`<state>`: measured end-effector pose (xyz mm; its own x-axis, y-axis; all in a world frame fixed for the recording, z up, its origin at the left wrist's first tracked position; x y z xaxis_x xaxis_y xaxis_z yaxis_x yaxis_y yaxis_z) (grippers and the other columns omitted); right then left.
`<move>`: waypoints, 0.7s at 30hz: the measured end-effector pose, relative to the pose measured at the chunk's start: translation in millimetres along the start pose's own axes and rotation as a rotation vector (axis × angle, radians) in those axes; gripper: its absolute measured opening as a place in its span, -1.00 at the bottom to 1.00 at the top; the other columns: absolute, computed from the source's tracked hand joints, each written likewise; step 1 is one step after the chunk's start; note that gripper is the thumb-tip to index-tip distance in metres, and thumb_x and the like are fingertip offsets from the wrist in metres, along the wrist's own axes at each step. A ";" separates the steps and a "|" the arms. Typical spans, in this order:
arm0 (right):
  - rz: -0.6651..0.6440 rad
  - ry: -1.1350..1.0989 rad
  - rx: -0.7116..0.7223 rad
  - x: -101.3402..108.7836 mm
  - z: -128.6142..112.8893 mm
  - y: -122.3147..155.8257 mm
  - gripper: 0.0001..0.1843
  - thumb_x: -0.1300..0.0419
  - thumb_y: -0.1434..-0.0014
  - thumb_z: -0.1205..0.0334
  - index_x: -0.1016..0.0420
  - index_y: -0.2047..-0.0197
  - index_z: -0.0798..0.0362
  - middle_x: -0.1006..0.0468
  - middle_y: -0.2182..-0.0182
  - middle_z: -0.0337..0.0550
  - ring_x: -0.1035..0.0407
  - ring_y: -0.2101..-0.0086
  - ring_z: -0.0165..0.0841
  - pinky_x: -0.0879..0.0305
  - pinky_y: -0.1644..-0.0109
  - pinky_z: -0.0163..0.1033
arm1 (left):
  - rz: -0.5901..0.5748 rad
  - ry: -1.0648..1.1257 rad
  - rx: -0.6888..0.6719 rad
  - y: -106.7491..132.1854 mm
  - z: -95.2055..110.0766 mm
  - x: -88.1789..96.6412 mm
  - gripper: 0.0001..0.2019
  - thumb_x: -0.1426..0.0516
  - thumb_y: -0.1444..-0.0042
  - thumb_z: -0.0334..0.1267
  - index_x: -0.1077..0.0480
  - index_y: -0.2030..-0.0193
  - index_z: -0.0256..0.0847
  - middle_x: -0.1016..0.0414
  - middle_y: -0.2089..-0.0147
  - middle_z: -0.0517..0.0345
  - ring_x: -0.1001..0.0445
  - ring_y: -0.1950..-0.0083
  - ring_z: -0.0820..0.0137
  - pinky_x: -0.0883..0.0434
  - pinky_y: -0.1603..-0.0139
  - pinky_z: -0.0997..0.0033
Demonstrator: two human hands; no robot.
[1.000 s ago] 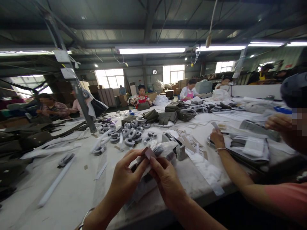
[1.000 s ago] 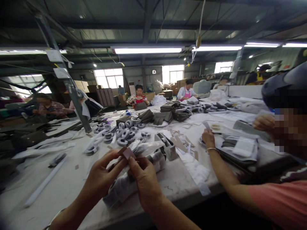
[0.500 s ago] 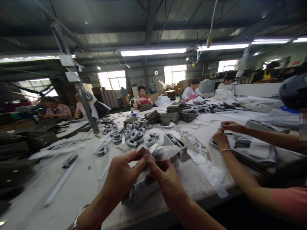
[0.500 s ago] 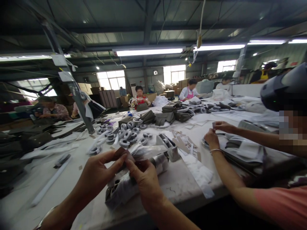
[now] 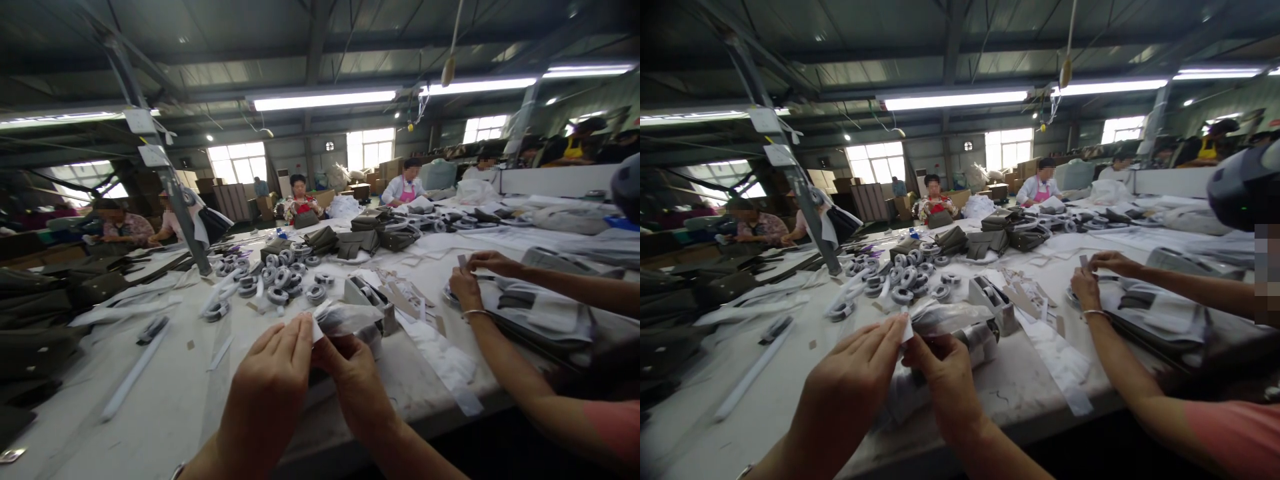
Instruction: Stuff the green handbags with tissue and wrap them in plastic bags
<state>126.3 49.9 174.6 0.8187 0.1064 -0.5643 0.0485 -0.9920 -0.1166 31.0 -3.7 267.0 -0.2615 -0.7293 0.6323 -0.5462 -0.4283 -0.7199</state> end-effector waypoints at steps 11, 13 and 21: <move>-0.062 -0.016 0.063 0.0 -7.9 3.2 -0.60 -0.41 -0.06 -0.03 -0.65 0.19 0.14 -0.65 0.29 -0.02 -0.52 0.24 -0.20 -0.42 0.02 -0.08 | -0.034 0.000 0.106 14.3 4.3 -18.9 -0.43 0.08 -0.22 -0.50 -0.14 -0.40 -0.37 -0.28 -0.33 -0.28 -0.37 -0.29 0.02 -0.37 -0.25 0.00; -0.020 0.029 0.068 4.6 -10.8 2.6 -0.61 -0.45 -0.01 0.02 -0.65 0.17 0.13 -0.66 0.27 -0.03 -0.52 0.23 -0.21 -0.42 0.04 -0.12 | -0.050 0.098 0.103 12.1 -1.4 -16.5 -0.46 0.03 -0.23 -0.43 -0.19 -0.37 -0.33 -0.34 -0.31 -0.22 -0.39 -0.27 0.06 -0.36 -0.26 0.04; 0.012 0.064 0.042 4.7 -14.0 0.2 -0.64 -0.46 0.03 0.00 -0.69 0.28 0.11 -0.65 0.36 -0.08 -0.49 0.36 -0.31 -0.42 0.15 -0.19 | -0.176 0.758 0.546 9.7 -49.1 -31.3 -0.64 -0.22 -0.15 -0.04 -0.48 -0.08 0.00 -0.58 -0.06 0.15 -0.55 -0.05 0.22 -0.43 -0.13 0.31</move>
Point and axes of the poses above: each hand's wrist, its own y-axis away from the middle knuckle, its own x-axis out of the back of the hand, z = x × y, the point moved 6 cm from there along -y, towards the middle knuckle
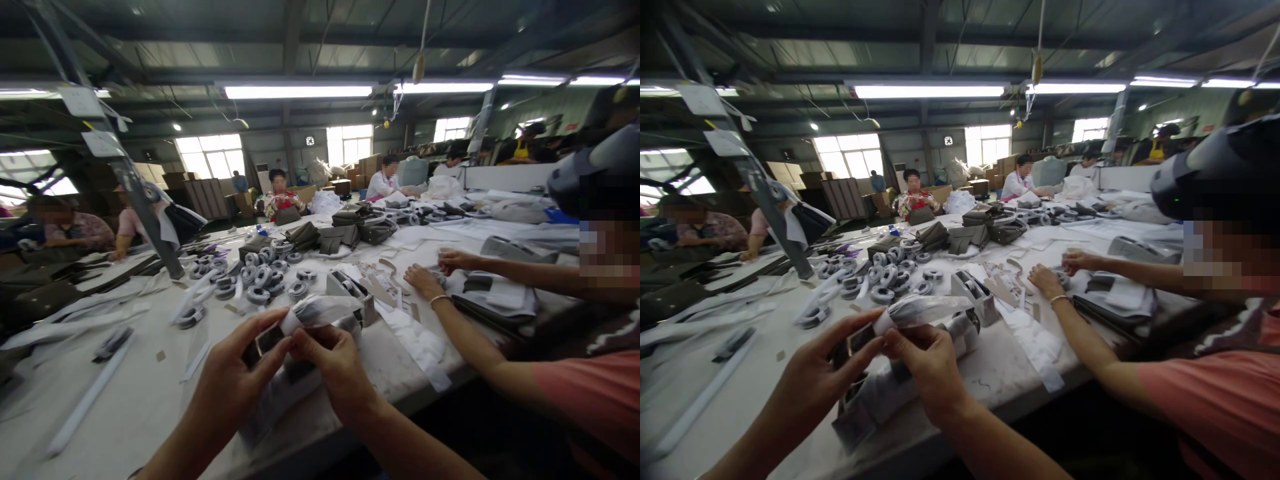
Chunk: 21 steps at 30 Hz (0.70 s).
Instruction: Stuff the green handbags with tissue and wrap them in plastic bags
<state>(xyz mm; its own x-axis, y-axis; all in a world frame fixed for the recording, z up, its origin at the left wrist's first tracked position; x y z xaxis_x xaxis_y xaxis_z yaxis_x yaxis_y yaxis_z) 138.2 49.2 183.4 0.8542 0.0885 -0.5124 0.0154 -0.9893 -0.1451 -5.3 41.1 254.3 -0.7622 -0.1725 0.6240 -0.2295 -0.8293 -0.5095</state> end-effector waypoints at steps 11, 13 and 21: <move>-0.244 0.456 -0.036 85.4 -2.3 -35.4 -0.50 -0.25 -0.16 -0.17 -0.61 0.44 0.16 -0.54 0.57 -0.13 -0.41 0.55 -0.36 -0.33 0.37 -0.24 | 0.263 -0.142 -0.036 5.9 -26.3 4.0 -0.57 -0.27 -0.06 -0.06 -0.42 -0.08 0.01 -0.60 -0.02 0.20 -0.59 0.03 0.26 -0.46 0.02 0.47; 0.092 0.721 0.122 141.2 -20.0 -63.2 -0.49 -0.13 -0.25 -0.16 -0.61 0.38 0.12 -0.55 0.55 -0.12 -0.43 0.48 -0.32 -0.35 0.27 -0.20 | 0.279 -0.154 -0.043 5.0 -28.6 6.1 -0.57 -0.27 -0.06 -0.03 -0.42 -0.08 0.01 -0.61 -0.01 0.20 -0.60 0.04 0.28 -0.47 0.06 0.50; 0.406 1.267 0.106 229.1 -22.7 -155.5 -0.74 -0.29 -0.11 0.17 -0.62 0.52 0.13 -0.63 0.13 0.08 -0.40 -0.01 -0.17 -0.16 -0.16 -0.15 | 0.320 -0.212 -0.097 3.8 -31.6 5.3 -0.63 -0.25 -0.09 -0.05 -0.44 -0.04 0.00 -0.63 0.09 0.26 -0.62 0.20 0.37 -0.51 0.23 0.56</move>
<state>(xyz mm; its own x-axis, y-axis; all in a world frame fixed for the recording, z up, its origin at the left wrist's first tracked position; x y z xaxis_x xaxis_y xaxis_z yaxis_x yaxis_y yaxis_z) 343.3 220.7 107.8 0.6795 -0.4333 0.5920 -0.3440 -0.9009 -0.2645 -29.3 53.9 236.9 -0.6651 -0.5281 0.5280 -0.0643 -0.6639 -0.7451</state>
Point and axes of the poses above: each hand's wrist, its own y-axis away from the middle knuckle, its own x-axis out of the back of the hand, z = x × y, the point moved 6 cm from there along -y, towards the middle knuckle
